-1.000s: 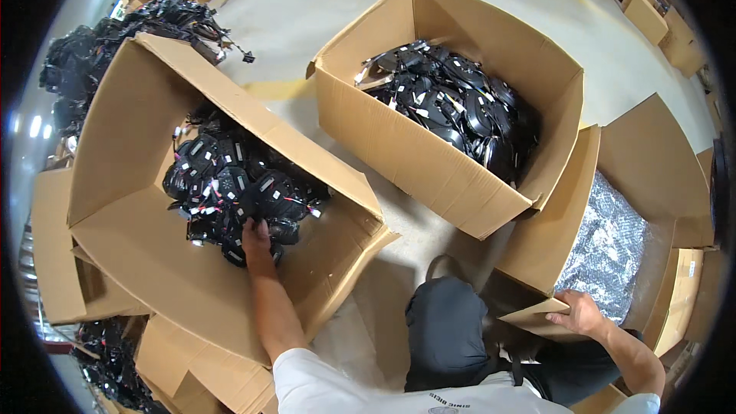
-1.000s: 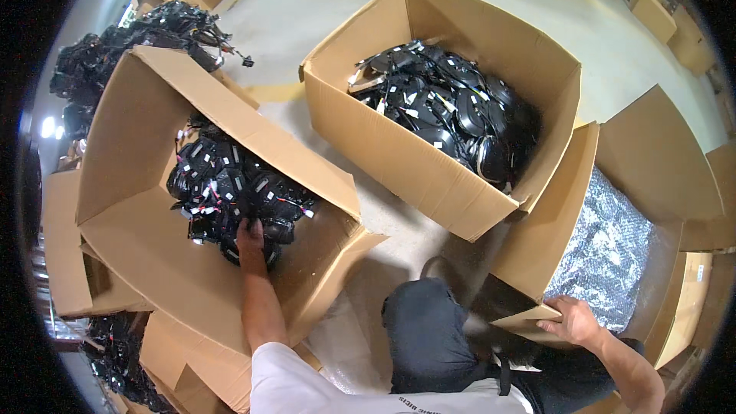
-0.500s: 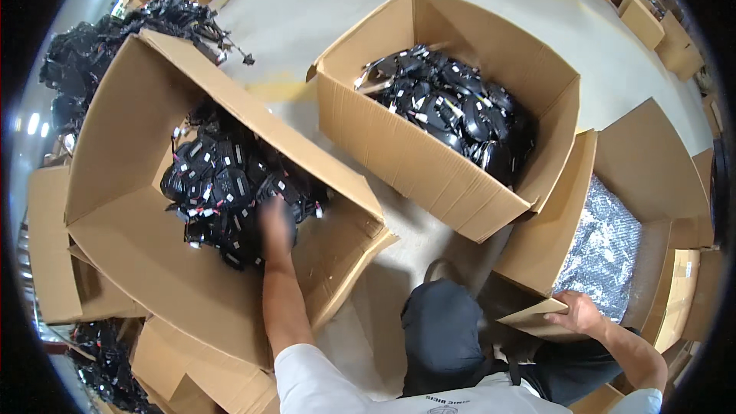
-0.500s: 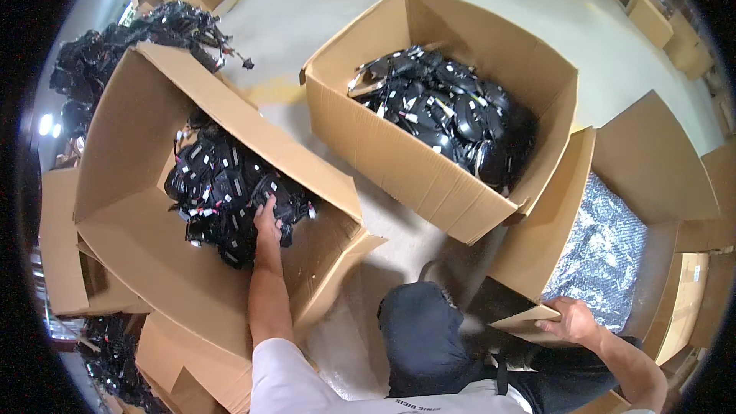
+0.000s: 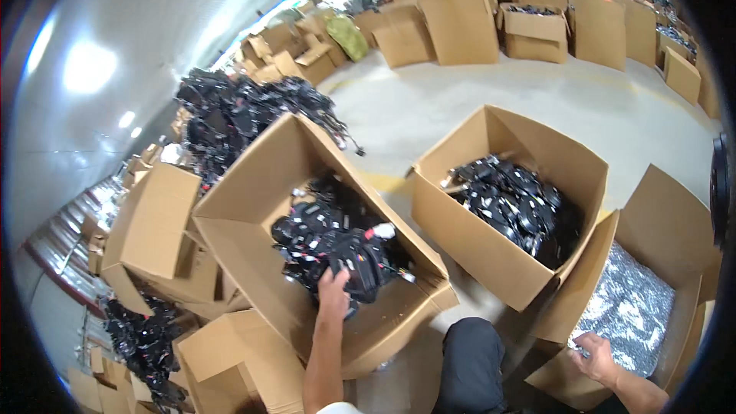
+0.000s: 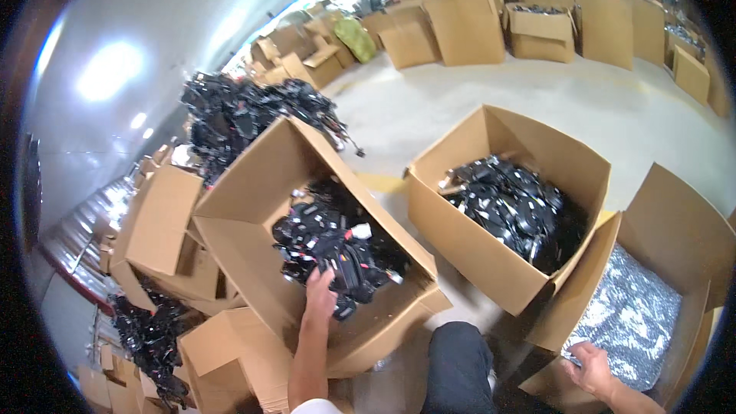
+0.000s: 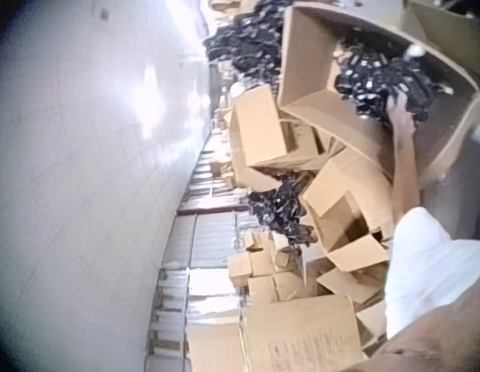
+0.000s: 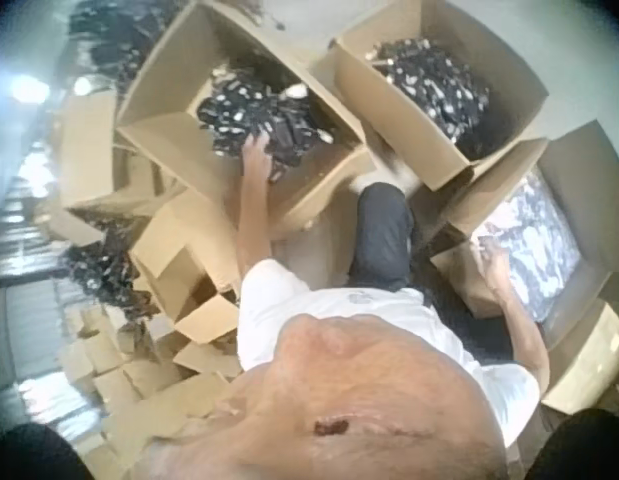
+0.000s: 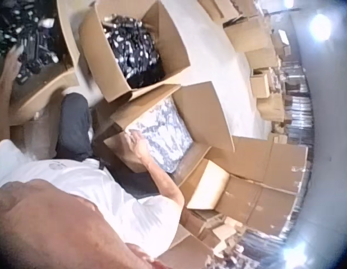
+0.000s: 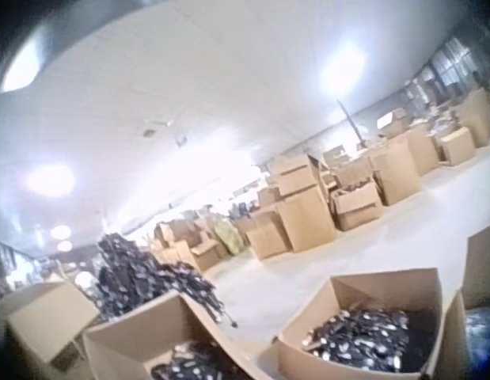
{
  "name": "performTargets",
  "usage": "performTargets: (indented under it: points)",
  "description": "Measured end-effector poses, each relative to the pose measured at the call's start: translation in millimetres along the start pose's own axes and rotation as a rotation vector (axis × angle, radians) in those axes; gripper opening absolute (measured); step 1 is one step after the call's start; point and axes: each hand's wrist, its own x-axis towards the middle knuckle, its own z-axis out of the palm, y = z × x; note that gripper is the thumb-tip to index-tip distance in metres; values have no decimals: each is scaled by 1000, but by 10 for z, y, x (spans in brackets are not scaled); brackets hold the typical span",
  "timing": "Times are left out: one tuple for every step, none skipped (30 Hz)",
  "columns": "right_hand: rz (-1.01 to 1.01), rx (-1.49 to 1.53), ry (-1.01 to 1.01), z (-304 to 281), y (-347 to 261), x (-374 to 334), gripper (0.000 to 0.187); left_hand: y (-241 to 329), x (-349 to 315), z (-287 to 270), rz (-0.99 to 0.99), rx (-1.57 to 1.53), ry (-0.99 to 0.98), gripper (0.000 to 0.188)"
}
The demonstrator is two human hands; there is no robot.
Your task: The person sits on the floor and transfers small black electronic components from one cardboard box to another. They pick up the items individually or in small groups, place them into a second box lined with bubble wrap, and arrange them neatly. The process is repeated continuously throughout the clip.
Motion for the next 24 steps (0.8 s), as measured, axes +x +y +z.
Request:
performTargets:
  points:
    - [-77, 49, 118, -40, -148, 152, 28, 198, -217, 139, -25, -14, -12, 24]
    - [-142, 103, 228, -95, -339, 280, 24, 354, -473, 292, -62, -24, -23, 25]
    - [-179, 152, 180, -219, -625, 508, 19, 495, -772, 479, -157, -124, -67, 25]
    - [-125, 371, 167, -229, -907, 736, 20, 548, -974, 684, -248, -228, -120, 26]
    - [-75, 568, 172, -193, -1038, 914, 21, 292, -931, 760, -360, -235, -232, 27]
    - [-3, 890, 92, 92, -885, 1131, 33, 51, -871, 875, -470, -230, -348, 29]
    - [-19, 1100, 27, 98, -1071, 1274, 43, -117, -1097, 1347, -394, -356, -504, 32]
    - [30, 1355, -38, 145, -1152, 1323, 45, -194, -1291, 1770, -415, -422, -573, 36]
    - [39, 1456, -145, 108, -1264, 1404, 39, -201, -1437, 2204, -418, -480, -643, 41]
    - [247, 1704, -340, 151, -1033, 1415, 35, -291, -1518, 2564, -545, -491, -647, 44]
    - [259, 1789, -183, -28, -1214, 1307, 34, -307, -1498, 2689, -617, -431, -744, 48]
    - [185, 1690, -75, -75, -1020, 1267, 39, -419, -1496, 2838, -679, -503, -787, 45]
    - [292, 1691, -68, -217, -988, 1097, 52, -494, -1537, 2971, -516, -387, -672, 38]
    - [167, 1809, 29, -293, -861, 939, 65, -131, -1747, 3319, -568, -319, -832, 29]
    - [18, 1967, -102, -372, -799, 860, 72, -234, -1795, 3458, -407, -151, -732, 27]
    - [63, 2074, -75, -337, -611, 766, 72, -310, -1848, 3622, -432, -113, -726, 29]
    - [-42, 2109, -40, -429, -575, 676, 71, -393, -1936, 3798, -421, -166, -690, 32]
    - [-70, 2146, 57, -464, -451, 606, 68, -514, -1916, 3890, -381, -160, -839, 34]
    - [-70, 2145, 179, -509, -276, 542, 65, -559, -1943, 4067, -375, -129, -817, 35]
    - [-54, 2143, 299, -558, -136, 493, 61, -589, -1955, 4223, -377, -100, -787, 35]
    - [-104, 2124, 419, -686, 50, 455, 50, -626, -1891, 4357, -367, -149, -815, 36]
    - [-31, 2061, 541, -856, 285, 372, 43, -651, -1822, 4506, -354, -202, -833, 36]
    - [60, 1971, 720, -1062, 373, 381, 42, -621, -1778, 4581, -293, -261, -723, 35]
    - [133, 1908, 764, -1211, 684, 374, 41, -619, -1693, 4644, -282, -289, -671, 37]
